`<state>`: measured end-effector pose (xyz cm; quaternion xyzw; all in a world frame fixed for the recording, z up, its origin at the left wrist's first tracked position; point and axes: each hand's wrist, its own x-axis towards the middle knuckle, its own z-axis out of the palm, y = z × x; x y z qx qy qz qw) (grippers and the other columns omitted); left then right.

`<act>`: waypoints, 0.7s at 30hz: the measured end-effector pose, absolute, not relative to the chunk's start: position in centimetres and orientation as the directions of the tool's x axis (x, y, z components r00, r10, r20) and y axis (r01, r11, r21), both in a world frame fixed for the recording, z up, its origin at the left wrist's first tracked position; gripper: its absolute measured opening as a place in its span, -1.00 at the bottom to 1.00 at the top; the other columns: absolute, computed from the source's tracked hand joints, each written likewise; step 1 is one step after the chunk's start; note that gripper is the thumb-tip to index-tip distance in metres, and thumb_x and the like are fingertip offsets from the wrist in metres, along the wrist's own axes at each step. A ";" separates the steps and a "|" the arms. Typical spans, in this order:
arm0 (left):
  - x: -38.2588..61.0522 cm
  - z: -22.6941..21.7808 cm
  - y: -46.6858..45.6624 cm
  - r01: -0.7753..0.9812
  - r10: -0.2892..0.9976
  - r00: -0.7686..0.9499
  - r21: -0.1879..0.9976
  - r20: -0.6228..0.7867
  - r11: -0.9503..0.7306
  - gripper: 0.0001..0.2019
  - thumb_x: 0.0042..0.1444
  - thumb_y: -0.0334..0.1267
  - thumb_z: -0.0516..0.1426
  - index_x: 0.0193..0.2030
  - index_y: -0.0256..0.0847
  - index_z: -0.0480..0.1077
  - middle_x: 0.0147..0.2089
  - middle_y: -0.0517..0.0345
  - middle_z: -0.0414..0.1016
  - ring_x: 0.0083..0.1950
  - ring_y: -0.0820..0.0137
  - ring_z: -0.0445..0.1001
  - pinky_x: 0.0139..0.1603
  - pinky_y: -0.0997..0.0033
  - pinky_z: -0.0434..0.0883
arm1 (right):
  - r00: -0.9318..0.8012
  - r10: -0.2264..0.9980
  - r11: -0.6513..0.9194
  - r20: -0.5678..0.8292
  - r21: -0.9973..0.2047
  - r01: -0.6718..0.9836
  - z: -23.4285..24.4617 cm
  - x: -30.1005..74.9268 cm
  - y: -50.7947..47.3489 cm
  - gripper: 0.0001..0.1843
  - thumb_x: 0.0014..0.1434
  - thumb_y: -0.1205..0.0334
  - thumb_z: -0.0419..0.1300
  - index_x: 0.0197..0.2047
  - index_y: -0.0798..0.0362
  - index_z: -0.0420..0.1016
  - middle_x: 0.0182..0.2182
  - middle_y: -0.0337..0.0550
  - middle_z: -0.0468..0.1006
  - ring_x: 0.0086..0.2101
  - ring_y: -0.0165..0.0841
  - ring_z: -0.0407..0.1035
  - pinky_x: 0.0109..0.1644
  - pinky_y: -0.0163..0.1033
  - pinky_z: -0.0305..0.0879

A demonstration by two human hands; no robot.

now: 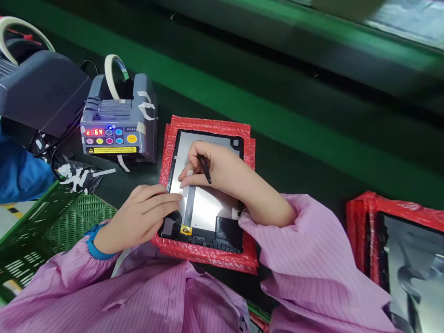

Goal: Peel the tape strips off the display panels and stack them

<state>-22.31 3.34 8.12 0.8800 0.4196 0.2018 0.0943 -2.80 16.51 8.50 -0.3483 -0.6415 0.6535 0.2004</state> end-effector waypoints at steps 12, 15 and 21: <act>-21.7 7.4 4.3 0.720 0.773 0.566 0.284 0.287 -0.633 -0.75 0.36 -0.48 -0.05 -0.06 -0.30 0.45 0.12 0.10 0.60 0.05 0.15 0.36 -0.10 0.20 0.27 | -0.596 0.793 0.011 -0.125 -0.976 0.219 6.8 -3.3 16.6 -0.37 -0.19 -0.12 0.56 -0.45 -0.04 0.17 -0.45 -0.22 0.65 -0.39 -0.24 0.58 -0.28 -0.17 0.43; -21.8 7.2 4.1 0.712 0.786 0.558 0.332 0.265 -0.618 -0.75 0.31 -0.52 -0.03 -0.03 -0.31 0.43 0.15 0.07 0.58 0.07 0.13 0.35 -0.05 0.16 0.31 | -0.512 0.858 0.150 -0.028 -0.941 0.302 6.1 -3.5 17.3 -0.36 -0.20 -0.07 0.56 -0.43 -0.06 0.14 -0.42 -0.27 0.62 -0.43 -0.28 0.50 -0.32 -0.17 0.36; -23.3 5.7 2.9 0.386 0.976 0.151 0.900 0.155 -0.203 -0.82 0.29 -0.40 0.11 -0.01 -0.21 0.45 0.00 0.04 0.60 0.02 0.26 0.47 0.08 0.22 0.39 | -0.166 0.977 0.203 0.132 -0.807 0.555 6.6 -1.7 17.8 -0.47 -0.05 0.23 0.52 -0.39 -0.09 0.14 -0.49 -0.36 0.49 -0.47 -0.30 0.38 -0.36 -0.19 0.21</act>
